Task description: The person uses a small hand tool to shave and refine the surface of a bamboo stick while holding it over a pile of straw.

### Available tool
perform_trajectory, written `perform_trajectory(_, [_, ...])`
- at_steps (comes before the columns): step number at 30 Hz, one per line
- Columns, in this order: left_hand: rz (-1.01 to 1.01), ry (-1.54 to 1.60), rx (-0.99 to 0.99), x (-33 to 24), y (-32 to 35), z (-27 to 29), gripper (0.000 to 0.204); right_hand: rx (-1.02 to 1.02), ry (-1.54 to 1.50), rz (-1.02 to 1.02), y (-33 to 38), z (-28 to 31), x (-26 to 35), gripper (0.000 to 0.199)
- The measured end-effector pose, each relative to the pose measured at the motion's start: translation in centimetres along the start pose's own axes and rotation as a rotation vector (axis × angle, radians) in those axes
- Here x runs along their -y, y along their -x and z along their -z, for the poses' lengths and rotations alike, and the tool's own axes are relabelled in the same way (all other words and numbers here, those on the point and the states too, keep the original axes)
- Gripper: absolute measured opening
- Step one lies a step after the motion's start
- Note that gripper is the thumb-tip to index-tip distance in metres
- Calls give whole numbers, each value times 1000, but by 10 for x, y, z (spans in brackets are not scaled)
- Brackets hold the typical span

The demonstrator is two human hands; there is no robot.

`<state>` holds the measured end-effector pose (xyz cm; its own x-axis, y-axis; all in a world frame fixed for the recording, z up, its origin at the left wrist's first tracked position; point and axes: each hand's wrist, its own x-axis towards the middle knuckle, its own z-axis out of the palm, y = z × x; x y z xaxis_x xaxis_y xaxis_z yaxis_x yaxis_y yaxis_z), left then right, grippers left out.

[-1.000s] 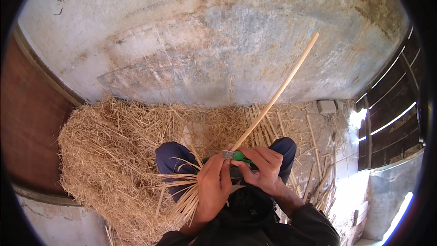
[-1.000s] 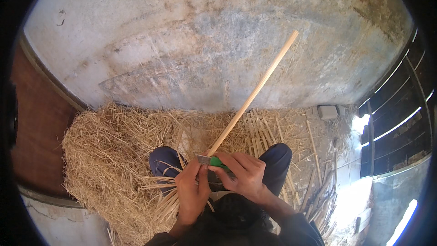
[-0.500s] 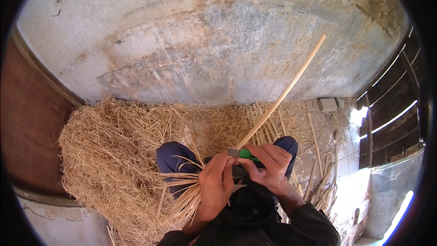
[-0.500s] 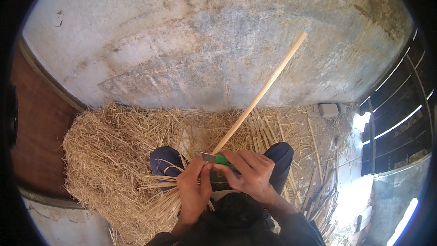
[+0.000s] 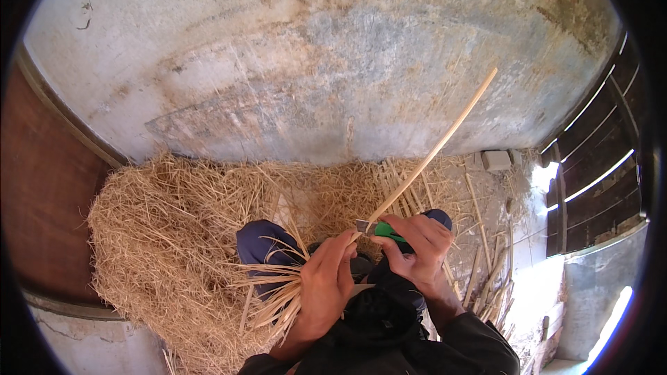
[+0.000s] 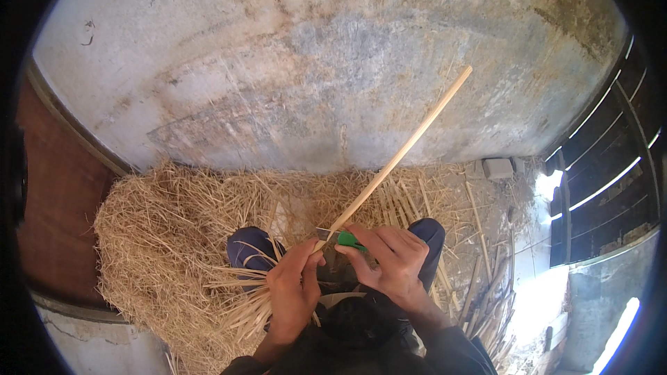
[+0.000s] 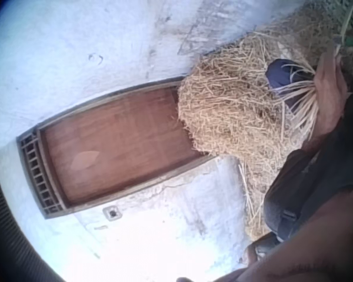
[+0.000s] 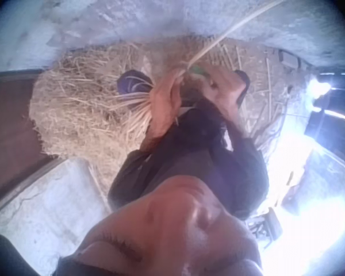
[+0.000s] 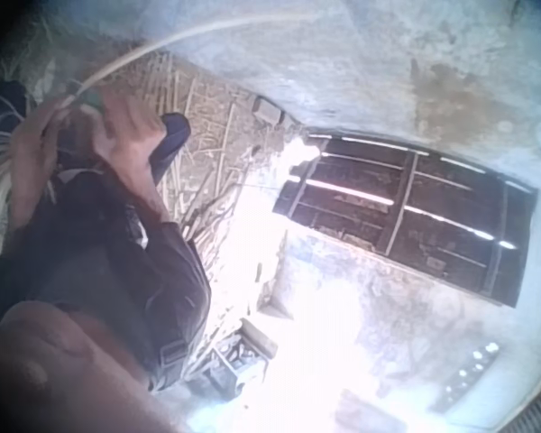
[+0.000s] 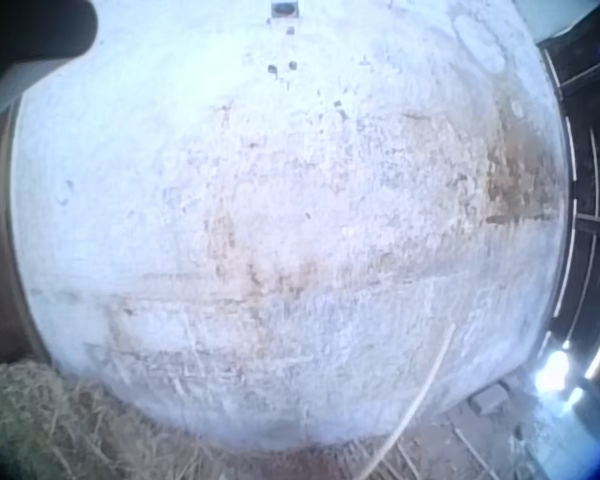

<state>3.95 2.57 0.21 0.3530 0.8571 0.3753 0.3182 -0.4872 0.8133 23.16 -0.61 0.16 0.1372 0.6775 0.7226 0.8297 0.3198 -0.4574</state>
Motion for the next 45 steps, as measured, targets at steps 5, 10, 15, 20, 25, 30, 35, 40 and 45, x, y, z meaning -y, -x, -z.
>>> perform_trajectory(5, [-43, -27, -40, 0, -2, 1, 29, -16, 6, -2, 0, 1, -1, 36])
perform_trajectory(10, [-58, -82, -44, 4, 0, 7, 29, -112, 53, 5, 1, -4, -7, 29])
perform_trajectory(15, [69, -195, -128, 34, 24, 36, 28, -704, 354, -420, -21, 63, -120, 23])
perform_trajectory(20, [59, -194, -171, 27, 15, 38, 28, -496, 125, -352, -4, 46, -108, 27])
perform_trajectory(25, [27, -86, -194, 8, 1, 21, 33, -148, -125, -163, 13, -7, -42, 27])
perform_trajectory(30, [18, -77, -106, -1, 2, 14, 39, 11, -178, -66, 16, -20, -10, 34])
perform_trajectory(35, [-37, -62, -108, 3, 4, 5, 46, 13, -150, 36, 11, -25, -5, 36])
perform_trajectory(40, [-11, -33, -93, 3, 6, 3, 49, -3, -128, 69, 11, -26, -3, 36])
perform_trajectory(45, [-34, -63, -103, 0, 6, 5, 34, -43, -98, 97, 8, -23, 0, 36])
